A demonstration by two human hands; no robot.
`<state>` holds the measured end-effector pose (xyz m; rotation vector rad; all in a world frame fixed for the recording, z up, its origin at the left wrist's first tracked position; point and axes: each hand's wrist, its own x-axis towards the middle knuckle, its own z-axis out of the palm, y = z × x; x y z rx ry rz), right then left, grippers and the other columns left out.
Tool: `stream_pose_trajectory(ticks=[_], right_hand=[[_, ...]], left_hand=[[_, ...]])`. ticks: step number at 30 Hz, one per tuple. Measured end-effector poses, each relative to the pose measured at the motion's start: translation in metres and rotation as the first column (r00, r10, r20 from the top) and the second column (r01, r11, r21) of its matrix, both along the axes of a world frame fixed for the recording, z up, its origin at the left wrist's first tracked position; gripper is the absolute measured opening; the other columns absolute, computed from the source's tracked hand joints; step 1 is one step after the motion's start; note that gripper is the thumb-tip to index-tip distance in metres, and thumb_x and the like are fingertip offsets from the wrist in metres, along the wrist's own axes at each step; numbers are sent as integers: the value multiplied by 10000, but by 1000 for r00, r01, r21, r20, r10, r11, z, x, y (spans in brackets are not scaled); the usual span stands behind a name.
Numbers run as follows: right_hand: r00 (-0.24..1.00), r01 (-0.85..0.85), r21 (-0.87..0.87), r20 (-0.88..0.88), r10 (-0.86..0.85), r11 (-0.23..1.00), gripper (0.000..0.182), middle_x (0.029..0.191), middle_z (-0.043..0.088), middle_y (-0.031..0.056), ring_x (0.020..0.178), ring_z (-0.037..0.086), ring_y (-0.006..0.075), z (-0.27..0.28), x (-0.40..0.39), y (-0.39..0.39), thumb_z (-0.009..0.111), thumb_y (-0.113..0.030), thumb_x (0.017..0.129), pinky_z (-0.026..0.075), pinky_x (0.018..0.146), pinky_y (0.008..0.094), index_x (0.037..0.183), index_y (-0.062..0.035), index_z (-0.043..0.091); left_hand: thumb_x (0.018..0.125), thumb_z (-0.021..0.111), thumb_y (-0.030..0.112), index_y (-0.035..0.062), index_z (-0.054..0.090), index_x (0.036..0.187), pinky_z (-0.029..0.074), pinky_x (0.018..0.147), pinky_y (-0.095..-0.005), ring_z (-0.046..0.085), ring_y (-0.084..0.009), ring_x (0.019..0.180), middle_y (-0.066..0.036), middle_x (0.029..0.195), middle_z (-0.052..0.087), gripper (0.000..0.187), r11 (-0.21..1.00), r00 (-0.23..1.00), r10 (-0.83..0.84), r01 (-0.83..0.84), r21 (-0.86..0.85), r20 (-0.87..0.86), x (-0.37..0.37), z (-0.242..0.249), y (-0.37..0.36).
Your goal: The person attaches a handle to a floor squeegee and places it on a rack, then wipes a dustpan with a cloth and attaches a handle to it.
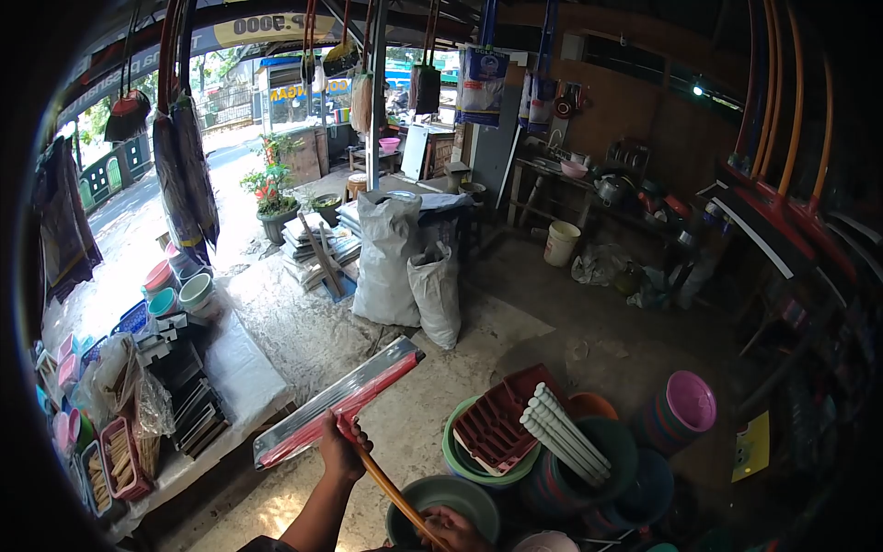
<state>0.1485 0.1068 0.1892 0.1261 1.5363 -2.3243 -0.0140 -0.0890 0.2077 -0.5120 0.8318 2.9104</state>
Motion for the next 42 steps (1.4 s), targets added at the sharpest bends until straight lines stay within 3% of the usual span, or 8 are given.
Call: stream_pose_trajectory(ticks=[3, 7, 18, 22, 24, 30, 34, 42], right_hand=[[855, 267, 531, -516, 57, 804, 226, 777, 617, 68, 596, 542, 120, -20, -1, -7, 638, -206, 893, 443, 541, 277, 1017, -20, 607], [794, 412, 509, -608, -24, 756, 198, 755, 613, 57, 607, 533, 115, -11, 0, -11, 648, -170, 885, 438, 560, 287, 1000, -10, 628], [962, -194, -254, 139, 234, 948, 252, 705, 621, 88, 544, 592, 175, 12, -7, 13, 552, -261, 935, 474, 479, 297, 1005, -22, 587], [986, -104, -154, 113, 122, 983, 216, 733, 623, 95, 564, 596, 169, 22, -6, 6, 570, -232, 926, 476, 501, 292, 1011, -35, 593], [959, 85, 318, -283, 9, 944, 205, 773, 630, 108, 616, 612, 180, 5, -4, -3, 594, -193, 913, 491, 559, 300, 1020, -19, 601], [681, 548, 492, -732, -20, 676, 240, 822, 635, 104, 665, 605, 192, -7, -2, -13, 623, -158, 894, 499, 629, 332, 1050, 24, 602], [682, 486, 408, -730, -43, 773, 233, 808, 630, 93, 641, 592, 164, -2, -4, -10, 611, -166, 902, 489, 602, 304, 1048, 16, 608], [1000, -10, 9, -17, 11, 1000, 171, 686, 605, 96, 469, 526, 142, -2, -3, -3, 591, -180, 912, 421, 413, 280, 1022, -49, 586]], left_hand=[[896, 496, 541, 94, 507, 802, 425, 501, -311, 506, -184, 531, -41, 624, 513, 457, 994, 994, 105, -103, -47, 35, 1, 2, 6], [902, 495, 529, 77, 508, 817, 446, 520, -320, 518, -200, 539, -60, 636, 520, 461, 982, 991, 136, -137, -130, -21, 4, 16, 13], [886, 505, 533, 96, 511, 834, 434, 527, -321, 518, -189, 560, -42, 644, 526, 440, 996, 998, -66, 66, -56, 1, 5, 13, 7], [885, 510, 529, 124, 499, 817, 413, 509, -304, 508, -170, 551, -28, 642, 519, 411, 999, 999, -31, 31, -39, 18, 1, 3, 1], [888, 508, 526, 142, 487, 804, 408, 501, -294, 507, -163, 548, -23, 638, 513, 393, 998, 999, 33, -31, -52, 33, -1, 1, 0], [903, 488, 522, 119, 482, 814, 476, 551, -352, 538, -191, 556, -46, 636, 509, 413, 990, 999, 24, -30, -138, -40, 5, 14, 5], [906, 468, 536, 75, 492, 832, 544, 663, -460, 561, -212, 565, -65, 631, 511, 468, 974, 998, -23, 11, -228, -50, 6, 23, 5], [884, 470, 564, 144, 516, 804, 519, 651, -425, 536, -171, 540, -7, 611, 504, 430, 977, 991, -135, 131, -171, -12, 8, 8, -4]])
